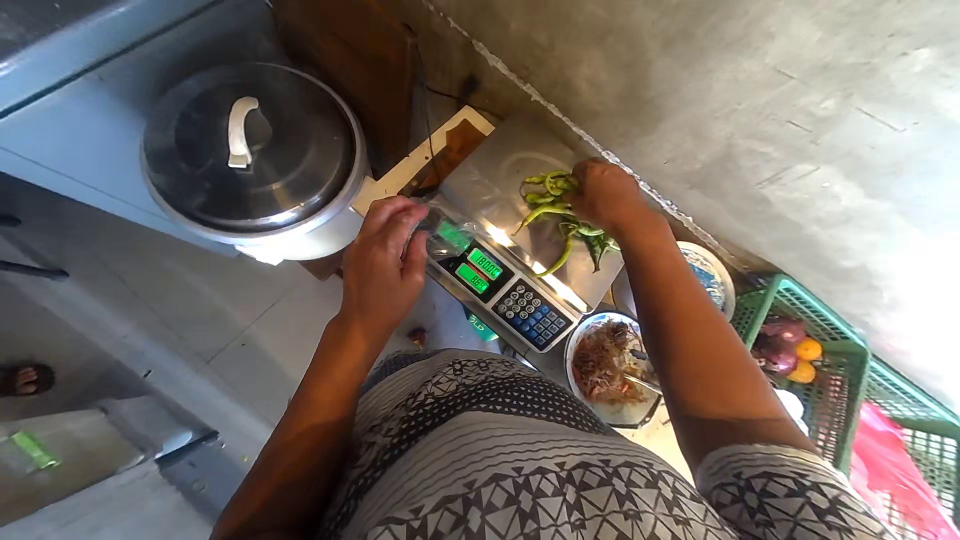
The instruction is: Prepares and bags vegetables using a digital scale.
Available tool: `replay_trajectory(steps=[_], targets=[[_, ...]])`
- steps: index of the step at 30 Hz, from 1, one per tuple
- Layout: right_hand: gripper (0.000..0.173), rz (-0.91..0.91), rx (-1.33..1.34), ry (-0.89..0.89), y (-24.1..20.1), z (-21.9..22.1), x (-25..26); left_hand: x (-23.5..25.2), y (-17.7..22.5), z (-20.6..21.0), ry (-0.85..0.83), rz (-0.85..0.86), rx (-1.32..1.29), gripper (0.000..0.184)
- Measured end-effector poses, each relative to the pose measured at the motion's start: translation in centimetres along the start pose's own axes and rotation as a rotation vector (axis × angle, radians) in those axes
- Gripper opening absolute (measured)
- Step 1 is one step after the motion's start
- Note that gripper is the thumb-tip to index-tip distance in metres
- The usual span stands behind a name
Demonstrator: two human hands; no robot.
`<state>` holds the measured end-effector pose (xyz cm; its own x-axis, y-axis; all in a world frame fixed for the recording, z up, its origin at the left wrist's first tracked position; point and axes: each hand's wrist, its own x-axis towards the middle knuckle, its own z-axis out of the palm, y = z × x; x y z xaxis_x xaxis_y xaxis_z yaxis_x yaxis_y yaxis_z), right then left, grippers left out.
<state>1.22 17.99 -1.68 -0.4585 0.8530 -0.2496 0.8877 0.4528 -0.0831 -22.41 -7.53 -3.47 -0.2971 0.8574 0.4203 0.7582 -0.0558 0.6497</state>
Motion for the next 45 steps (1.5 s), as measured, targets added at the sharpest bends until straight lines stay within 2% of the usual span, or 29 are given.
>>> replay_trajectory(steps=[4, 7, 10, 13, 16, 18, 20, 24, 28, 31, 34, 37, 40, 43, 45], targets=[[0.032, -0.060, -0.065, -0.032, 0.8, -0.3, 0.2, 0.4, 0.4, -0.2, -0.005, 0.021, 0.003, 0.027], [0.033, -0.075, 0.100, 0.002, 2.4, -1.1, -0.2, 0.5, 0.4, -0.3, -0.001, 0.028, 0.011, 0.028], [0.026, -0.079, 0.330, 0.068, 4.2, -2.3, -1.2, 0.5, 0.3, -0.2, -0.005, 0.040, 0.012, 0.027], [0.023, -0.085, 0.310, -0.021, 4.6, -2.5, -2.2, 0.5, 0.4, 0.1, -0.012, 0.052, 0.007, 0.027], [0.031, -0.102, 0.153, -0.089, 4.5, -0.7, -2.0, 0.7, 0.6, 0.8, -0.039, 0.058, -0.006, 0.027], [0.049, -0.100, 0.113, -0.118, 4.1, 0.0, -2.2, 0.8, 0.8, 1.1, -0.054, 0.056, -0.009, 0.027], [0.053, -0.124, 0.107, -0.110, 3.8, 0.5, -2.1, 1.0, 0.8, 1.6, -0.047, 0.069, -0.013, 0.028], [0.038, -0.122, 0.180, -0.065, 4.2, 1.0, -1.8, 2.4, 1.6, 1.9, -0.067, 0.121, -0.022, 0.027], [0.036, -0.020, 0.403, 0.020, 5.3, 0.2, -2.5, 4.8, 2.7, 1.9, -0.073, 0.154, 0.004, 0.027], [0.027, -0.034, 0.593, 0.126, 6.4, -0.1, -3.2, 6.8, 3.0, 2.2, -0.023, 0.200, 0.011, 0.025], [0.026, -0.016, 0.733, 0.166, 6.3, -0.3, -3.6, 8.8, 4.1, 1.9, -0.013, 0.195, 0.028, 0.028], [0.025, 0.006, 0.791, 0.161, 6.2, -0.1, -3.9, 10.4, 5.7, 1.8, 0.099, 0.204, 0.075, 0.039], [0.019, -0.069, 0.976, 0.255, 5.4, -0.4, -5.1, 11.1, 7.3, 3.2, 0.209, 0.278, 0.085, 0.046], [0.020, -0.232, 1.158, 0.375, 3.1, -0.9, -8.4, 10.4, 7.6, 7.0, 0.064, 0.321, 0.109, 0.044], [0.021, -0.292, 1.101, 0.415, 1.0, -0.6, -11.1, 9.6, 7.7, 9.1, -0.081, 0.279, 0.068, 0.046]])
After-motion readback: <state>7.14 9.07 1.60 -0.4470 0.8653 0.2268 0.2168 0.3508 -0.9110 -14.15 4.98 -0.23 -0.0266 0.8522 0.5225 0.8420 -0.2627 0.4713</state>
